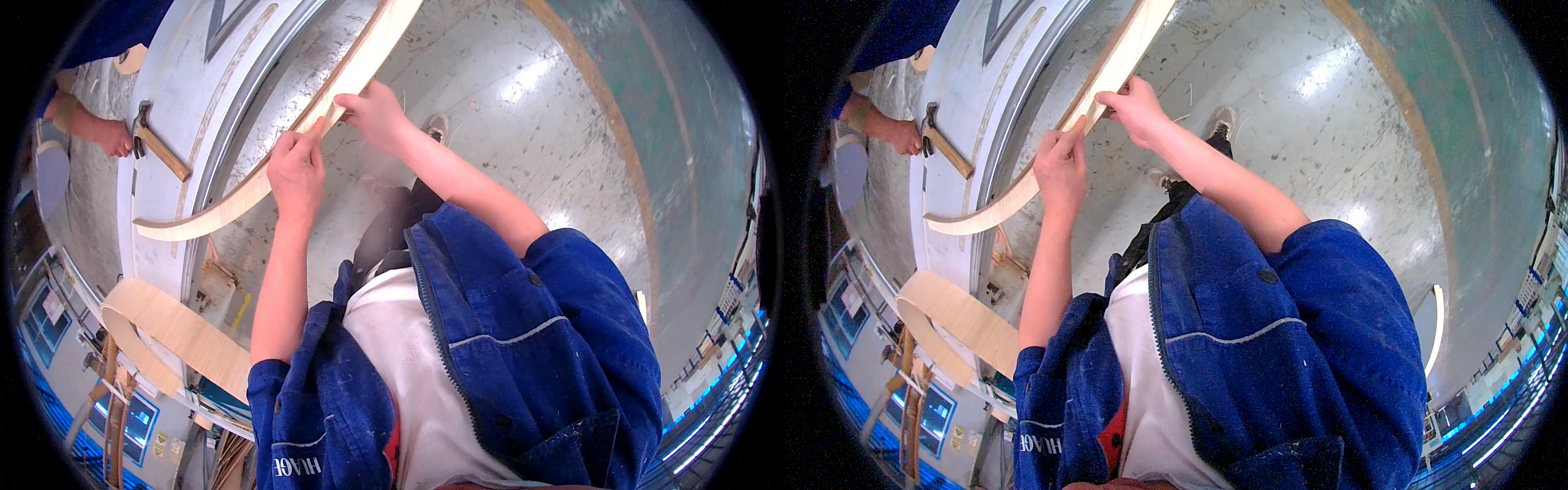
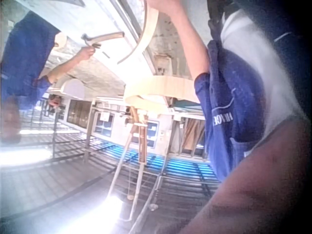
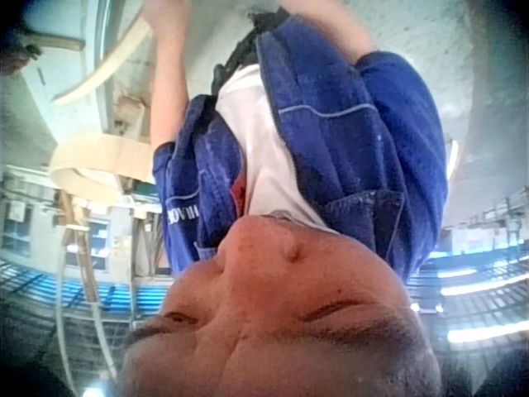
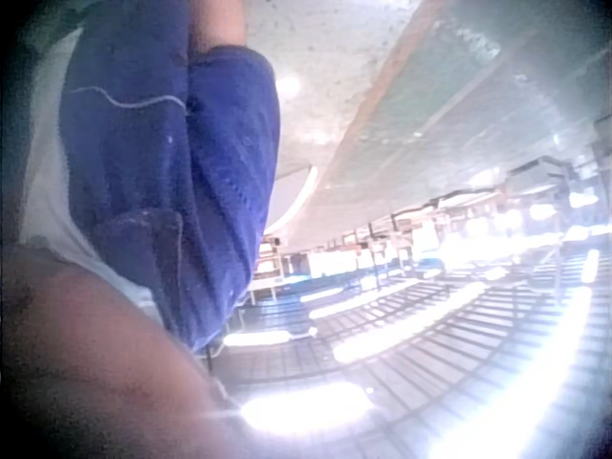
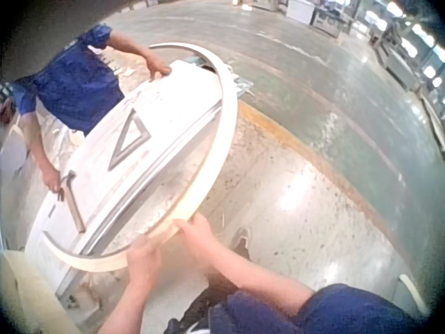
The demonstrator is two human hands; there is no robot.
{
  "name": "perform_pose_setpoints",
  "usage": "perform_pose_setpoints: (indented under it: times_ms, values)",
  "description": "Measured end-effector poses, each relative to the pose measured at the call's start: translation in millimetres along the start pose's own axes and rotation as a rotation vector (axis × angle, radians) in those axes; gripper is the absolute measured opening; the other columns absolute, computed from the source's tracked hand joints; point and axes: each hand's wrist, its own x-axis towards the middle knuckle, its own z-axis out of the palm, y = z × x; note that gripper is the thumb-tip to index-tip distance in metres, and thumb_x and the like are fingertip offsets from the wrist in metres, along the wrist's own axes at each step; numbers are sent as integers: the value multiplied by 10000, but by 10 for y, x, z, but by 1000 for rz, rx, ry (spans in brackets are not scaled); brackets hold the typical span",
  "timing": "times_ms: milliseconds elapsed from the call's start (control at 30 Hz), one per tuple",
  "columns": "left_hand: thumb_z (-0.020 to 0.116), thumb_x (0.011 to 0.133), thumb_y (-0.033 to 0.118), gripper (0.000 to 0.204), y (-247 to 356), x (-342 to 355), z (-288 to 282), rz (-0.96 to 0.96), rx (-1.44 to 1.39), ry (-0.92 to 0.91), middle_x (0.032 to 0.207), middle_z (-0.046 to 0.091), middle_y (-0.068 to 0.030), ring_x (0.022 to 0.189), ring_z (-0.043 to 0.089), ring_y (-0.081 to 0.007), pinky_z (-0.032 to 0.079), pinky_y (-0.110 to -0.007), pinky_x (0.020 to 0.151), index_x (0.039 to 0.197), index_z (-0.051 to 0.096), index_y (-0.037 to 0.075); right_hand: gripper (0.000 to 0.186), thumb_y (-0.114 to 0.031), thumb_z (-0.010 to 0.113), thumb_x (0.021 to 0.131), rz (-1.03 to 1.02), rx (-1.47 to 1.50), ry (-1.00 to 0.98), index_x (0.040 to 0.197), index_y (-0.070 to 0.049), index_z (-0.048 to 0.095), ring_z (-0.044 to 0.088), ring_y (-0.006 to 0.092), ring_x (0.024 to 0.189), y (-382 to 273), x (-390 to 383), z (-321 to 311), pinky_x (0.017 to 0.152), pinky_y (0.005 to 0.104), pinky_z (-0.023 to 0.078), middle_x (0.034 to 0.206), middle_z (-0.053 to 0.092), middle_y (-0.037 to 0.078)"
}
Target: The person repeatedly bends a thin curved wooden strip over a metal rail on a workbench, pressing and adjusting it with both hands to conform to the curve. The person occasionally lifts and repositions the strip to check alignment. A hammer and set square are visible on the bench but not used.
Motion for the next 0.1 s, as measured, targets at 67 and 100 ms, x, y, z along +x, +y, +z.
perform_pose_setpoints:
  times_ms: [67,100]
  values:
    - [707,901,15,307,-13,-28,-2,-5,-39,-7,798,614,-77,701,619,-234,512,-384,671,1175,782,130,664,-141,772,892,-159,-315,117,1428,22,416,664,267,1118,-56,-110,30,938,377,571,1269,641,150]
    - [707,901,15,307,-15,-29,-7,-8,-39,-3,798,614,-77,701,619,-234,512,-384,671,1175,782,130,761,-172,795,877,-240,-472,175,1475,10,361,663,272,1128,-84,-175,50,953,381,568,1281,635,155]
